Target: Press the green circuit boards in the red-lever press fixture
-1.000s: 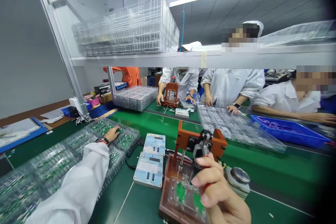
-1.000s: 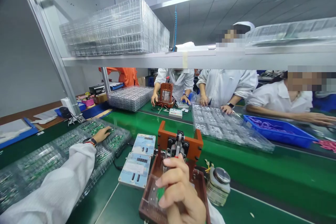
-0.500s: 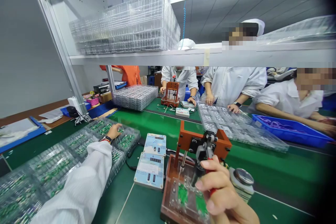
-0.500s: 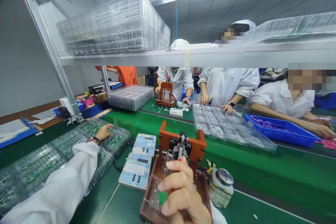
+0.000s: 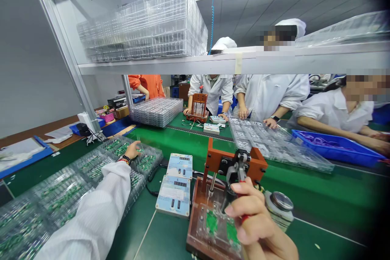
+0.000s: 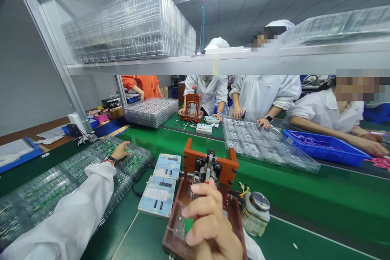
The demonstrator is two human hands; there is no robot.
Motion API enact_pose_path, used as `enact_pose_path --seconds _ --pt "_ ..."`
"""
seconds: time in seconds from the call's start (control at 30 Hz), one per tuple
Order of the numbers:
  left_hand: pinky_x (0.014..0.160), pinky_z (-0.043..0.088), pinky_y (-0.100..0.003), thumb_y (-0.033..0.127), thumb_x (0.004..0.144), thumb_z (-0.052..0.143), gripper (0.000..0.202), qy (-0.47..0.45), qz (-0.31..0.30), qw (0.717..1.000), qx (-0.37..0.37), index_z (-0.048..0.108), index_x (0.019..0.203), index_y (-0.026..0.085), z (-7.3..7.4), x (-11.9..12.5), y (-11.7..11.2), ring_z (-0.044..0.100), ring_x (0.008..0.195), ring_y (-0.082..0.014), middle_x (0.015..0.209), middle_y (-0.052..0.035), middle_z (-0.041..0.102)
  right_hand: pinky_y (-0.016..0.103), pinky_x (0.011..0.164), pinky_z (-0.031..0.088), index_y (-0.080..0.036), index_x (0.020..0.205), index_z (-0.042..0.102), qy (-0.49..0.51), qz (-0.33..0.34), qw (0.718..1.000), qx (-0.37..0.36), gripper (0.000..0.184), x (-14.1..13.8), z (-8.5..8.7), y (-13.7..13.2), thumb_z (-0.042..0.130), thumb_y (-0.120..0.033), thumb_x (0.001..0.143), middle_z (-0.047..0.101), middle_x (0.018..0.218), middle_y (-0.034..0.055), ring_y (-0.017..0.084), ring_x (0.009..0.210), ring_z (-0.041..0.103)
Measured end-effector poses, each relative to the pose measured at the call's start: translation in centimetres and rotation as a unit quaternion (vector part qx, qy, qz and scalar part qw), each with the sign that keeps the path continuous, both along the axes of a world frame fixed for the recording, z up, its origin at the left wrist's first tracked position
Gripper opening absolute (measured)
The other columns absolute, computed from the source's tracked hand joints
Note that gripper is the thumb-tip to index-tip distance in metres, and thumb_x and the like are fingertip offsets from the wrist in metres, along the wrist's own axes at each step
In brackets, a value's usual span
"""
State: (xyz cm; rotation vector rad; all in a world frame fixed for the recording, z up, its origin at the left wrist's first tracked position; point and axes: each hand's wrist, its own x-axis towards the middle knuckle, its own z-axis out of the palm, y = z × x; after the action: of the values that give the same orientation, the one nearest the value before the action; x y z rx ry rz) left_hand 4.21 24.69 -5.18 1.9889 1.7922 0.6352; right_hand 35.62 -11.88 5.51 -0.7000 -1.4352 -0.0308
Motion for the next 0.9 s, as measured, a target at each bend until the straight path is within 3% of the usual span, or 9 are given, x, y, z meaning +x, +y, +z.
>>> enact_pose_path --seconds 0.2,0.37,0.67,0.9 --pt "0.081 0.054 -0.040 0.027 0.093 0.059 0.028 -0.019 -0.040 0.999 -0.029 0.057 0.117 0.014 1.8 -2.2 -0.2 0.063 0.096 -0.0208 0.114 -0.0084 0.061 0.047 0.104 0.035 -0.022 0.068 0.053 -0.003 0.002 1.000 0.001 0.024 0.0 -0.3 0.1 0.052 -0.005 0.085 0.061 0.073 0.0013 0.020 0.094 0.059" --pt "0.081 0.054 -0.039 0.027 0.093 0.059 0.026 -0.001 -0.075 0.994 -0.075 0.058 0.114 0.013 1.4 -3.5 -1.4 0.063 0.094 -0.0201 0.111 -0.0079 0.062 0.043 0.106 0.033 -0.021 0.070 0.052 -0.003 0.015 1.000 0.008 0.024 -0.2 -0.1 0.2 0.051 -0.004 0.086 0.061 0.074 -0.0001 0.018 0.094 0.057" --pt "0.086 0.052 -0.042 0.028 0.092 0.059 0.033 0.027 -0.086 0.994 -0.054 0.054 0.122 0.015 0.9 -2.7 -3.0 0.061 0.102 -0.0238 0.120 -0.0090 0.058 0.047 0.102 0.035 -0.022 0.068 0.052 -0.015 -0.008 1.000 0.011 0.023 0.1 -0.1 0.1 0.054 -0.005 0.084 0.061 0.072 0.0010 0.020 0.089 0.059" --pt "0.082 0.054 -0.041 0.030 0.093 0.058 0.031 0.014 -0.070 0.996 -0.049 0.056 0.119 0.014 1.2 -2.2 -3.4 0.062 0.098 -0.0232 0.116 -0.0079 0.059 0.042 0.102 0.038 -0.022 0.067 0.052 -0.003 -0.001 1.000 0.009 0.025 -0.2 0.2 0.1 0.051 -0.006 0.087 0.061 0.072 0.0001 0.019 0.093 0.059"
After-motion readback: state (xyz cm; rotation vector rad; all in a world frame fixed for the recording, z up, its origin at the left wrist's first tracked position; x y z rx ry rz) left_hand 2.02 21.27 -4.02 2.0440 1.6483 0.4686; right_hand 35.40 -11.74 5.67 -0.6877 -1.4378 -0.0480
